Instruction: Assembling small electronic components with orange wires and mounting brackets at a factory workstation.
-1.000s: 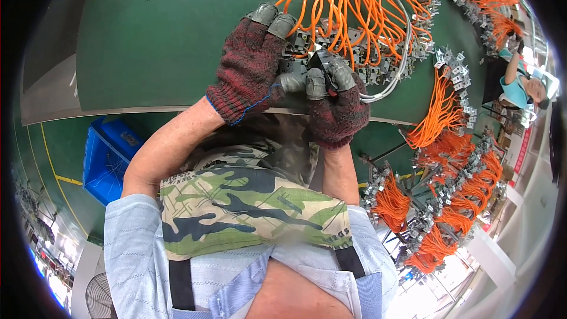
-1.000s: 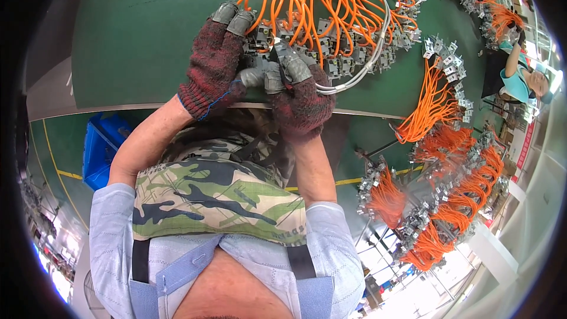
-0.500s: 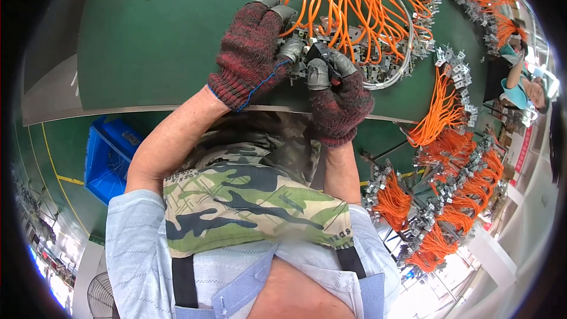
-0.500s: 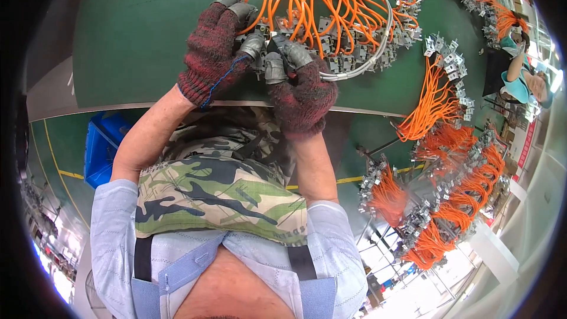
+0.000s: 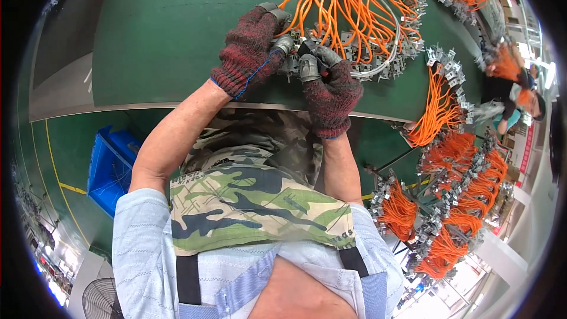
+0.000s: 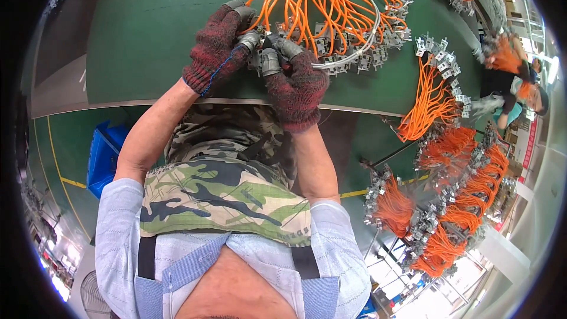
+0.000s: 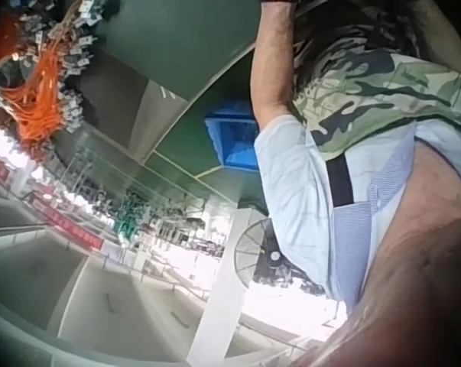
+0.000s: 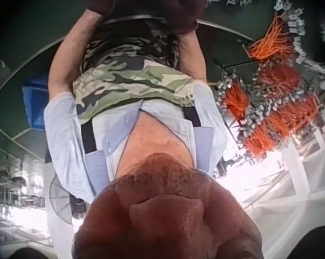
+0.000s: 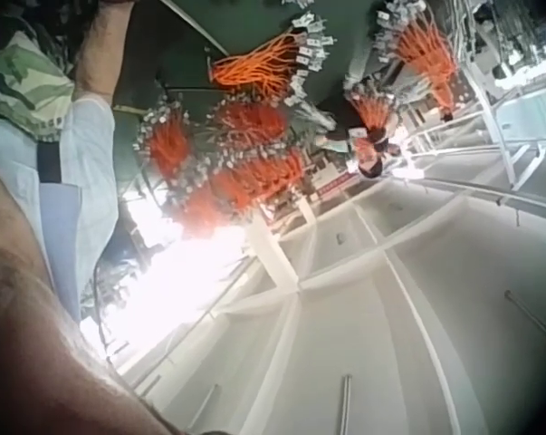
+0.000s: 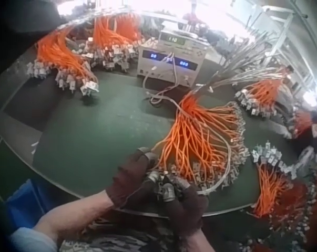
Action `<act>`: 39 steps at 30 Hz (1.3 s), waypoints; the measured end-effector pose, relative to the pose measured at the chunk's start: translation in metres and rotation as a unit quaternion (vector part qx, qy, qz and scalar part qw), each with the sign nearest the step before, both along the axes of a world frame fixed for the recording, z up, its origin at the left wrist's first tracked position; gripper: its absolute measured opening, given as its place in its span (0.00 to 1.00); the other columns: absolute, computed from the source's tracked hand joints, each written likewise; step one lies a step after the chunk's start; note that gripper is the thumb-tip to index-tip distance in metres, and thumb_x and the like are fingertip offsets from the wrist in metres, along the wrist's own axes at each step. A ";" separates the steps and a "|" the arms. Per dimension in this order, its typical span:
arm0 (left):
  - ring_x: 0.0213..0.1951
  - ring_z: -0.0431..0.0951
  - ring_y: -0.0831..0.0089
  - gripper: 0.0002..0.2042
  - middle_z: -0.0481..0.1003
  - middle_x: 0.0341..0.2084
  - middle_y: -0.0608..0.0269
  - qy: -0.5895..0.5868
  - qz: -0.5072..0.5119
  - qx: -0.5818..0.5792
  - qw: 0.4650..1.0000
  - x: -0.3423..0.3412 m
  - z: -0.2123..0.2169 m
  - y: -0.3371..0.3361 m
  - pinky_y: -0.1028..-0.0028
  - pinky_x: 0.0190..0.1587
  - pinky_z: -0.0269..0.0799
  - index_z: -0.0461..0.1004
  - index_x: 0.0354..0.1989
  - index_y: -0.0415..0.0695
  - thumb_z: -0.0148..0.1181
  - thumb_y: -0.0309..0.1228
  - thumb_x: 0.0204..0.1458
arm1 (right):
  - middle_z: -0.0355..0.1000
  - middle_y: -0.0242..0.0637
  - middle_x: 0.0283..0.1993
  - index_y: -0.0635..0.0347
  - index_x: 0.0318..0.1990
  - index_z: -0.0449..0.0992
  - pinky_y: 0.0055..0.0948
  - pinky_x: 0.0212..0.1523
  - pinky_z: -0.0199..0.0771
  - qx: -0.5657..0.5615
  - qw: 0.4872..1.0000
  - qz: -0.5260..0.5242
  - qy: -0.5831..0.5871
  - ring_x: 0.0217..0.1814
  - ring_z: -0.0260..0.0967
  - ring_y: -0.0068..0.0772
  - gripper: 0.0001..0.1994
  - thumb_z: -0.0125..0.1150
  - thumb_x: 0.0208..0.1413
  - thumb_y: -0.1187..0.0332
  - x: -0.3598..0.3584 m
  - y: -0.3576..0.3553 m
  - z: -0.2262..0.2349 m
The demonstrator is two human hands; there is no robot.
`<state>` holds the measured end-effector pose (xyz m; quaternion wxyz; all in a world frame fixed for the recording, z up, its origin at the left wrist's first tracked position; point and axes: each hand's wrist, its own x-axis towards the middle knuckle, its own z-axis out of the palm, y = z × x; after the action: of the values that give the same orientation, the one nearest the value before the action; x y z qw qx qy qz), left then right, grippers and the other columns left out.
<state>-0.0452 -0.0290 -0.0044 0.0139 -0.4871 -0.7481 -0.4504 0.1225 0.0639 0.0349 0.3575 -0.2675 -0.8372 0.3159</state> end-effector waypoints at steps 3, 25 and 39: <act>0.61 0.76 0.44 0.21 0.74 0.61 0.45 -0.008 0.001 0.001 1.000 0.001 -0.001 -0.001 0.53 0.62 0.76 0.75 0.60 0.42 0.67 0.35 0.59 | 0.78 0.24 0.32 0.62 0.52 0.86 0.20 0.37 0.75 -0.067 0.997 -0.001 0.038 0.32 0.69 0.14 0.13 0.74 0.60 0.73 0.001 0.000 -0.010; 0.60 0.75 0.42 0.22 0.75 0.59 0.44 -0.050 -0.007 0.040 0.998 -0.005 -0.008 0.001 0.50 0.61 0.75 0.76 0.59 0.43 0.67 0.38 0.59 | 0.86 0.31 0.42 0.62 0.49 0.86 0.23 0.41 0.79 -0.114 0.992 0.023 0.057 0.38 0.77 0.16 0.10 0.73 0.61 0.73 0.002 -0.003 -0.006; 0.60 0.76 0.41 0.21 0.75 0.59 0.43 -0.001 0.008 0.047 0.999 -0.002 -0.012 0.002 0.50 0.62 0.74 0.77 0.60 0.43 0.66 0.37 0.59 | 0.84 0.31 0.41 0.62 0.51 0.86 0.22 0.39 0.76 -0.069 0.995 0.019 0.075 0.35 0.70 0.14 0.12 0.74 0.60 0.75 -0.005 -0.002 -0.013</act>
<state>-0.0468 -0.0274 -0.0163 0.0397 -0.4792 -0.7299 -0.4858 0.1172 0.0621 0.0222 0.3938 -0.2510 -0.7894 0.3985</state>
